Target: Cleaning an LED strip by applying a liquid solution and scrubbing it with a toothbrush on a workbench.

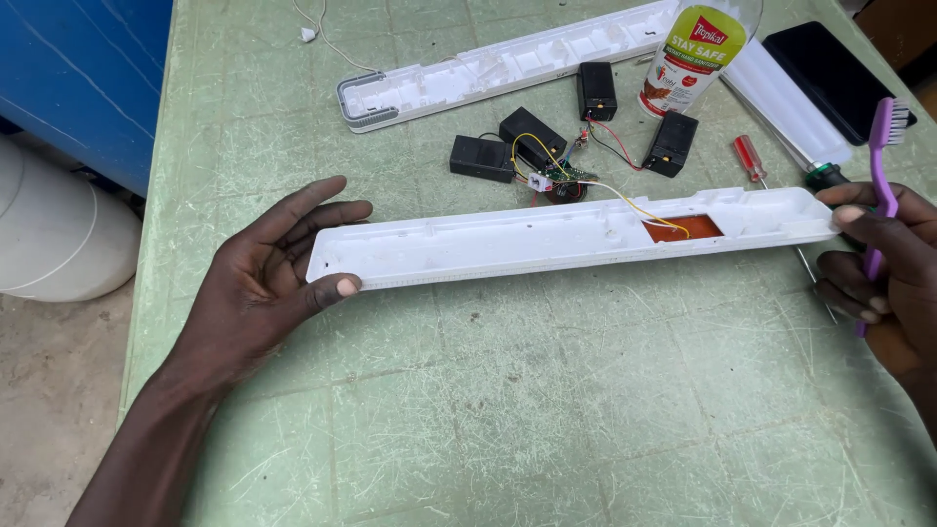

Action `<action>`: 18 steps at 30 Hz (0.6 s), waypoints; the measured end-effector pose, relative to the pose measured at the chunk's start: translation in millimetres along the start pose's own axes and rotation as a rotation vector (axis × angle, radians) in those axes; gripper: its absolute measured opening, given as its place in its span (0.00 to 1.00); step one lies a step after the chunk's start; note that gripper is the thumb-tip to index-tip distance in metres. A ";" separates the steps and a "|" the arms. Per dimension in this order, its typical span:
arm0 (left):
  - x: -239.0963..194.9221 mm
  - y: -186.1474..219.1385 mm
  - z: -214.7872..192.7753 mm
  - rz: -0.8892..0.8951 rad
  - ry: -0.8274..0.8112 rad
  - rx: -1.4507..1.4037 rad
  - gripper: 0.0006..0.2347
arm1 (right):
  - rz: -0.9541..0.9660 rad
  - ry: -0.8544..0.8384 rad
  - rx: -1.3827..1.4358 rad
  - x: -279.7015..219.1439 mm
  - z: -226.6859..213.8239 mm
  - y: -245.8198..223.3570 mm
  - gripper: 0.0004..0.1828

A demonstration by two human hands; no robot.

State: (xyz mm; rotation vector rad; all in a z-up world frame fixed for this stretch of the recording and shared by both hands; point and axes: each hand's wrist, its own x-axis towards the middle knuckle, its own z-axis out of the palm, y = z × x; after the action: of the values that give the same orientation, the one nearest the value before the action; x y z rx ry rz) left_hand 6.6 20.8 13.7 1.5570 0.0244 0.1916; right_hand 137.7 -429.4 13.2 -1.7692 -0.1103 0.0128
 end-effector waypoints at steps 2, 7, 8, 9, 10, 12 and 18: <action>-0.1 0.4 -6.5 -0.013 -0.154 0.123 0.39 | 0.017 -0.046 0.051 0.9 -2.1 2.6 0.07; -0.5 -2.9 -5.7 0.145 -0.168 0.466 0.38 | 0.024 -0.013 0.025 -0.4 1.7 3.4 0.13; -0.6 -2.7 -5.7 0.222 -0.160 0.598 0.37 | 0.019 -0.017 0.020 -0.3 1.7 3.4 0.17; -0.3 -4.1 -6.1 0.223 -0.161 0.596 0.37 | 0.019 -0.016 0.018 -1.4 3.6 1.5 0.17; -0.1 -5.5 -6.4 0.297 -0.160 0.646 0.35 | 0.019 -0.004 0.004 -2.6 5.5 -0.3 0.17; -0.4 -8.1 -6.5 0.370 -0.163 0.692 0.33 | 0.023 0.010 -0.012 -5.1 7.0 -1.6 0.17; -0.6 -8.6 -5.2 0.418 -0.143 0.751 0.30 | 0.000 0.023 -0.022 -7.1 9.4 -2.5 0.18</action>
State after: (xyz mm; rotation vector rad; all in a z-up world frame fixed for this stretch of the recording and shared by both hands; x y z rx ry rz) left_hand 6.2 25.9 5.0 2.3124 -0.3838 0.4333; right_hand 129.9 -420.4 13.4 -1.7912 -0.0945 -0.0087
